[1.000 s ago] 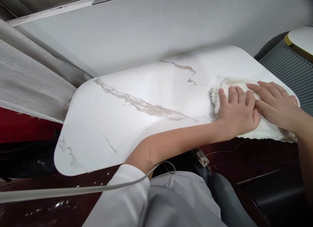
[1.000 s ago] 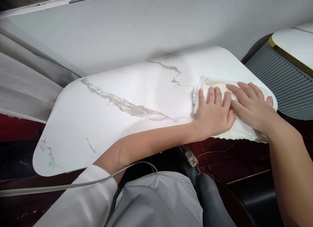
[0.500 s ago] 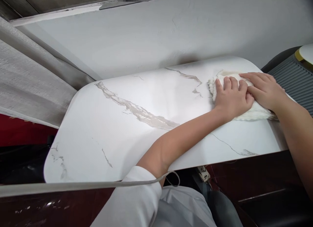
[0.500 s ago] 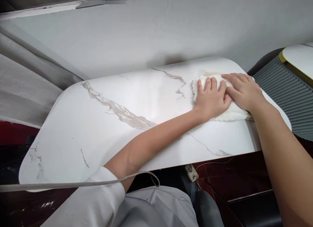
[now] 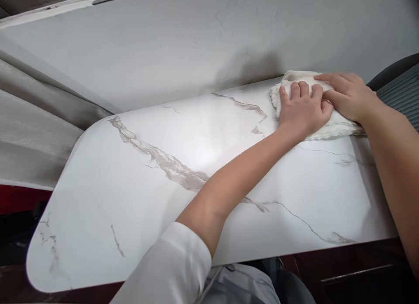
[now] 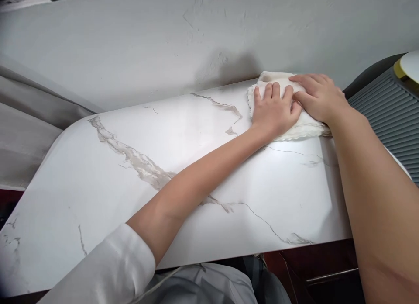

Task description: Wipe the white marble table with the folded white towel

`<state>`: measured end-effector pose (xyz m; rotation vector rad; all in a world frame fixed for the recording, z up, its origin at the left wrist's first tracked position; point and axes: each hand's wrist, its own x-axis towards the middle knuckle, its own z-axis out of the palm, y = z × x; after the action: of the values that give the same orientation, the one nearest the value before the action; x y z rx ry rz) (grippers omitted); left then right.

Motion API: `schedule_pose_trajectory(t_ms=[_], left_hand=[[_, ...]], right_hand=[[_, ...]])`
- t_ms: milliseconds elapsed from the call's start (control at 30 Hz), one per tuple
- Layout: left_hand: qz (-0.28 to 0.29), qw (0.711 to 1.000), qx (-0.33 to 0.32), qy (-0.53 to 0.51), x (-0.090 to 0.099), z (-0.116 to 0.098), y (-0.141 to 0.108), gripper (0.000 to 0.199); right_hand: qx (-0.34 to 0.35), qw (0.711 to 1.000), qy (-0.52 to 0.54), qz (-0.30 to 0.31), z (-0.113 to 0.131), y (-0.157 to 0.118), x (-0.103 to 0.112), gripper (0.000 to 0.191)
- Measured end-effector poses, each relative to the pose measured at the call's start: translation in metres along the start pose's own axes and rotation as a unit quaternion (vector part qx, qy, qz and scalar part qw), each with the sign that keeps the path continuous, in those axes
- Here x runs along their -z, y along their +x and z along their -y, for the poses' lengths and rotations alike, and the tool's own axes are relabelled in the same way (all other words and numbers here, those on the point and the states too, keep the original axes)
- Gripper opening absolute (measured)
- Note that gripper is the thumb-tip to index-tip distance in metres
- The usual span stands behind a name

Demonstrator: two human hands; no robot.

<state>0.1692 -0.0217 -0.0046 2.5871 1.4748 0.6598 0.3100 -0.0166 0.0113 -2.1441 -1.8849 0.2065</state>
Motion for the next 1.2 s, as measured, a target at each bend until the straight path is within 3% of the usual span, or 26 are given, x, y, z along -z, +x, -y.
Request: schedule_pose_trajectory(t_ms=[267, 600, 767, 933, 1200], left_hand=[[0.061, 0.998, -0.016, 0.031, -0.01, -0.002, 0.032, 0.044], [0.052, 0.998, -0.02, 0.026, -0.014, -0.009, 0.035, 0.044], [0.053, 0.997, -0.05, 0.028, -0.014, -0.023, 0.02, 0.045], [0.02, 0.997, -0.069, 0.018, -0.011, -0.045, -0.012, 0.046], [0.01, 0.994, -0.088, 0.057, 0.002, -0.077, -0.072, 0.047]], right_hand=[[0.003, 1.0, -0.001, -0.009, -0.016, 0.022, 0.002, 0.054], [0.012, 0.998, -0.059, 0.01, -0.042, 0.03, 0.001, 0.057], [-0.024, 0.999, -0.036, 0.025, -0.049, 0.003, 0.012, 0.061], [-0.051, 0.998, -0.045, 0.006, -0.061, -0.039, 0.018, 0.063], [-0.007, 0.996, -0.087, -0.017, -0.069, -0.113, 0.021, 0.065]])
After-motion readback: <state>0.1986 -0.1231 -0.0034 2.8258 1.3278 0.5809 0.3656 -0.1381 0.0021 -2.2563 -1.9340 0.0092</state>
